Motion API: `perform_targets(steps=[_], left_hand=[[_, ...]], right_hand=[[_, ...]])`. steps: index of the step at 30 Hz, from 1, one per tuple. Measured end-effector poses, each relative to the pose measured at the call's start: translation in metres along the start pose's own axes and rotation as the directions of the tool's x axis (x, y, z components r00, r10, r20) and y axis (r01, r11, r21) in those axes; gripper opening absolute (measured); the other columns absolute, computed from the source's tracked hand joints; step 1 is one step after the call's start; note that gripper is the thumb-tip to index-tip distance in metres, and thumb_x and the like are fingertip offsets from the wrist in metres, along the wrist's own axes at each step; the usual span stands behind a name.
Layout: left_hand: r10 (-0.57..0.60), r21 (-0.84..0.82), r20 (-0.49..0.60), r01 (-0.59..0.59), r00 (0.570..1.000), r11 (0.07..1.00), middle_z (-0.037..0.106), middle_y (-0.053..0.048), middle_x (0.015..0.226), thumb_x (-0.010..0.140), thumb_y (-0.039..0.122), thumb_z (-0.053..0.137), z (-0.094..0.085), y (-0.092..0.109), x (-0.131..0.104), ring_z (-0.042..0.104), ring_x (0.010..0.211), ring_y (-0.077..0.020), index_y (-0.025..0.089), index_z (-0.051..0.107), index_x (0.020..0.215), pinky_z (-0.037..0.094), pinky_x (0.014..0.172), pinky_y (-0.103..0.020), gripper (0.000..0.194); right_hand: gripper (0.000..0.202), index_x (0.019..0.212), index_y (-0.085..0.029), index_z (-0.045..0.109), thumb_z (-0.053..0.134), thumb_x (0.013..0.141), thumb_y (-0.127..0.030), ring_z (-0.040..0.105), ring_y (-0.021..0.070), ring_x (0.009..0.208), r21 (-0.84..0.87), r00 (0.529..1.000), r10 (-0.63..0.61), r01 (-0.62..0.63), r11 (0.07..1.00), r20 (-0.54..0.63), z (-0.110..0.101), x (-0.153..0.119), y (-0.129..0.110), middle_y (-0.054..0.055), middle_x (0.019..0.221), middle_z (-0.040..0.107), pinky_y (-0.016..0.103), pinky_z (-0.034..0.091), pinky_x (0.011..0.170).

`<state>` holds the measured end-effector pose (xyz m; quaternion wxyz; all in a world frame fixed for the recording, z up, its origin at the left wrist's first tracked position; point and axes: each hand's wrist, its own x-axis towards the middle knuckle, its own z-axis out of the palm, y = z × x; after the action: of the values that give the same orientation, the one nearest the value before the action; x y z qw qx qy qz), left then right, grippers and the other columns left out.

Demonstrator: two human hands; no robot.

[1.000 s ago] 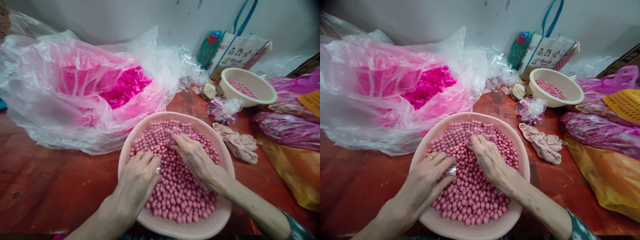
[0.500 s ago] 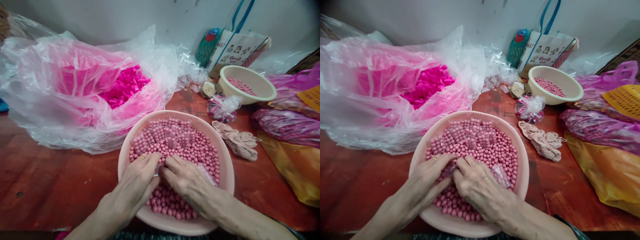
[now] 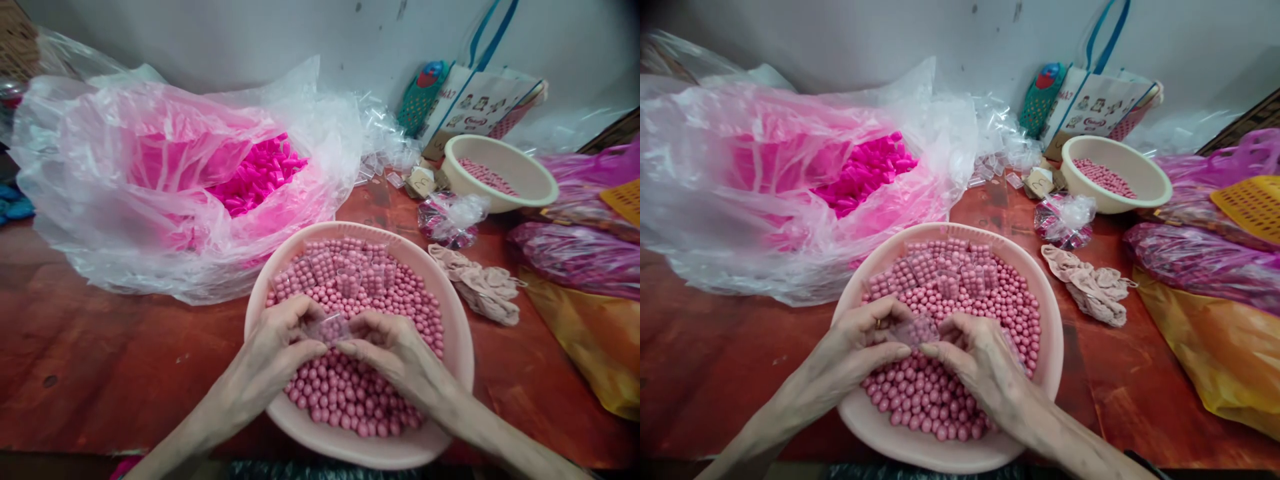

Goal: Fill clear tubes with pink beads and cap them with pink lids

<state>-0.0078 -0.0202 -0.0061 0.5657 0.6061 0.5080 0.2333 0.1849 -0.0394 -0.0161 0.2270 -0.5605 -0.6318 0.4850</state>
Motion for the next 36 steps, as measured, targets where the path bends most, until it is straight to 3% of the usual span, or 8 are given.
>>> perform_targets(steps=[5,8,11,16,18,22,26,36], left_hand=[[0.019,-0.168,0.127,0.003,0.992,0.986,0.055,0.003,0.078,0.078,0.016,0.059,0.007,0.0,0.004,0.057,0.073,-0.0142,0.02,0.05,0.082,0.047,0.065,-0.025,0.01],[0.118,0.181,0.037,-0.122,0.992,0.976,0.06,-0.001,0.095,0.083,0.019,0.055,0.009,-0.001,0.0,0.057,0.093,-0.0191,0.022,0.055,0.096,0.046,0.085,-0.033,0.014],[0.116,0.47,0.054,-0.128,0.992,0.874,0.06,-0.008,0.11,0.087,0.015,0.043,0.009,-0.008,-0.008,0.056,0.104,-0.0238,0.021,0.055,0.112,0.043,0.095,-0.042,0.028],[0.164,0.512,0.301,-0.304,0.939,0.803,0.032,-0.005,0.15,0.087,0.008,0.033,0.002,-0.038,-0.025,0.029,0.137,-0.0249,0.026,0.026,0.143,0.028,0.109,-0.046,0.059],[0.173,0.476,0.324,-0.318,0.93,0.82,0.03,-0.003,0.151,0.09,0.011,0.032,-0.001,-0.044,-0.028,0.027,0.138,-0.0242,0.027,0.024,0.144,0.027,0.11,-0.045,0.057],[0.195,0.422,0.195,-0.262,0.961,0.868,0.039,-0.005,0.147,0.09,0.016,0.041,-0.002,-0.032,-0.018,0.034,0.135,-0.0247,0.027,0.034,0.141,0.03,0.11,-0.042,0.052],[0.192,0.339,0.054,-0.198,0.98,0.92,0.06,-0.005,0.121,0.079,0.017,0.061,0.0,-0.008,0.001,0.053,0.115,-0.0256,0.024,0.057,0.116,0.042,0.1,-0.04,0.038],[0.157,0.268,0.009,-0.154,0.988,0.951,0.065,-0.002,0.1,0.076,0.02,0.065,0.0,0.0,0.001,0.058,0.095,-0.0219,0.024,0.063,0.103,0.046,0.086,-0.033,0.027]], right_hand=[[0.014,0.089,-0.019,0.062,0.055,0.089,-0.031,0.061,0.0163,0.08,0.317,0.998,-0.046,0.06,0.947,-0.053,0.007,-0.003,-0.013,0.001,0.085,0.065,0.027,0.048,0.072],[0.013,0.091,-0.02,0.06,0.047,0.092,-0.022,0.061,0.0173,0.077,-0.181,0.973,-0.208,0.188,0.965,-0.1,0.0,-0.005,-0.008,0.004,0.084,0.065,0.028,0.048,0.069],[0.024,0.094,-0.02,0.061,0.042,0.087,-0.008,0.062,0.0236,0.081,-0.636,0.945,-0.312,0.182,0.75,-0.097,-0.003,-0.01,0.006,0.011,0.089,0.065,0.033,0.049,0.066],[0.046,0.111,-0.005,0.057,0.033,0.074,0.008,0.058,0.035,0.102,-0.909,0.901,-0.422,0.259,0.326,0.105,0.016,-0.023,0.013,0.026,0.113,0.058,0.046,0.05,0.077],[0.046,0.113,-0.001,0.055,0.03,0.075,0.008,0.056,0.0348,0.105,-0.878,0.863,-0.452,0.381,0.291,0.225,0.018,-0.022,0.013,0.027,0.117,0.056,0.048,0.05,0.079],[0.041,0.123,-0.012,0.045,0.027,0.087,-0.004,0.052,0.0237,0.112,-0.636,0.805,-0.531,0.561,0.531,0.267,0.01,-0.009,0.024,0.016,0.122,0.055,0.039,0.049,0.087],[0.023,0.106,-0.018,0.051,0.037,0.09,-0.01,0.057,0.018,0.09,-0.343,0.906,-0.407,0.42,0.84,0.113,0.005,0.005,0.028,0.006,0.098,0.061,0.032,0.048,0.078],[0.016,0.073,-0.017,0.056,0.061,0.086,-0.025,0.048,0.0115,0.064,0.022,0.991,-0.135,0.135,0.991,0.007,-0.012,0.009,-0.005,-0.004,0.067,0.053,0.024,0.035,0.06]])
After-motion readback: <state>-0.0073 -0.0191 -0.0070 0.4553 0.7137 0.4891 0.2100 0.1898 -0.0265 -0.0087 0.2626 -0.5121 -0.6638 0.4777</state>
